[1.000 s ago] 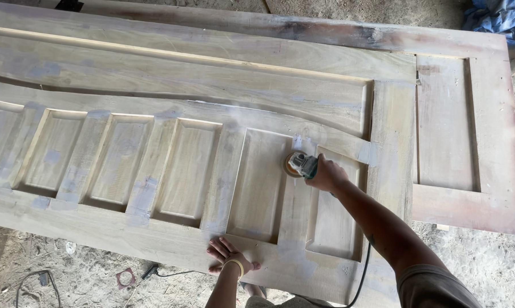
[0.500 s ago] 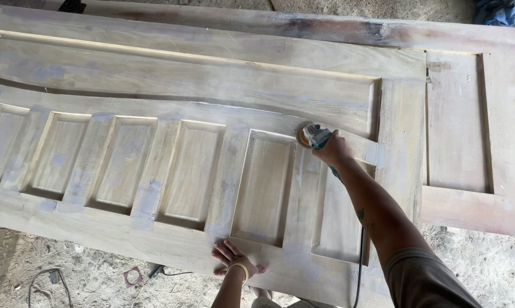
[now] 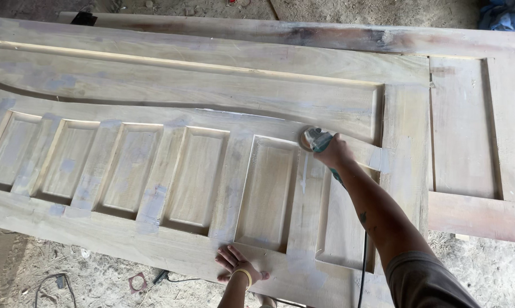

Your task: The person uses an electric sander to smooth the surface of a large wooden door with recessed panels. They move the sander systematically across the flat surfaces and along the curved top edge, holding the door with the other hand for stability.

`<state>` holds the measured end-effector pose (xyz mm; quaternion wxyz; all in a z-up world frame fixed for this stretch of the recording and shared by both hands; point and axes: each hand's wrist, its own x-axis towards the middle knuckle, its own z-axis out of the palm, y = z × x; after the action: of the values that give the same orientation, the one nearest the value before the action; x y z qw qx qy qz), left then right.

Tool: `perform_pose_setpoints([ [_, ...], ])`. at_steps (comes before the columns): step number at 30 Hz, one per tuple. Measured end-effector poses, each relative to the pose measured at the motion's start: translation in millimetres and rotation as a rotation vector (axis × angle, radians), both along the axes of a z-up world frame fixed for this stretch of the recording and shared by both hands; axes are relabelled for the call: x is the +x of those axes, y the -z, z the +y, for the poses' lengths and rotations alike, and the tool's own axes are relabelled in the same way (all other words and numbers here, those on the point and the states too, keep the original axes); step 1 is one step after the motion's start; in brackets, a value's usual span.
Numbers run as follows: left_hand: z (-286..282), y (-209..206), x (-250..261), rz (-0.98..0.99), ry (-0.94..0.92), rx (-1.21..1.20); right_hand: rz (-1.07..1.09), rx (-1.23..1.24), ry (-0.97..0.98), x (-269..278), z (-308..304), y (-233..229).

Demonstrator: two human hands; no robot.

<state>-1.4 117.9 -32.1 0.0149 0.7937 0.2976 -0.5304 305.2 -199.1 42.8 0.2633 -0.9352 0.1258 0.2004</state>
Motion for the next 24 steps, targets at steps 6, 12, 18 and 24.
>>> perform_pose_setpoints([
  [6,0,-5,6,-0.035,0.016,0.009,-0.046,0.044,0.158,18,-3,-1],
  [12,-2,-4,-2,-0.021,-0.004,-0.011,0.044,0.02,-0.058,-32,9,-11],
  [18,0,-5,-1,-0.027,0.029,0.003,0.041,-0.043,-0.178,-67,0,-21],
  [24,1,-6,1,-0.022,-0.003,-0.012,0.061,-0.011,-0.043,-26,-9,-16],
])
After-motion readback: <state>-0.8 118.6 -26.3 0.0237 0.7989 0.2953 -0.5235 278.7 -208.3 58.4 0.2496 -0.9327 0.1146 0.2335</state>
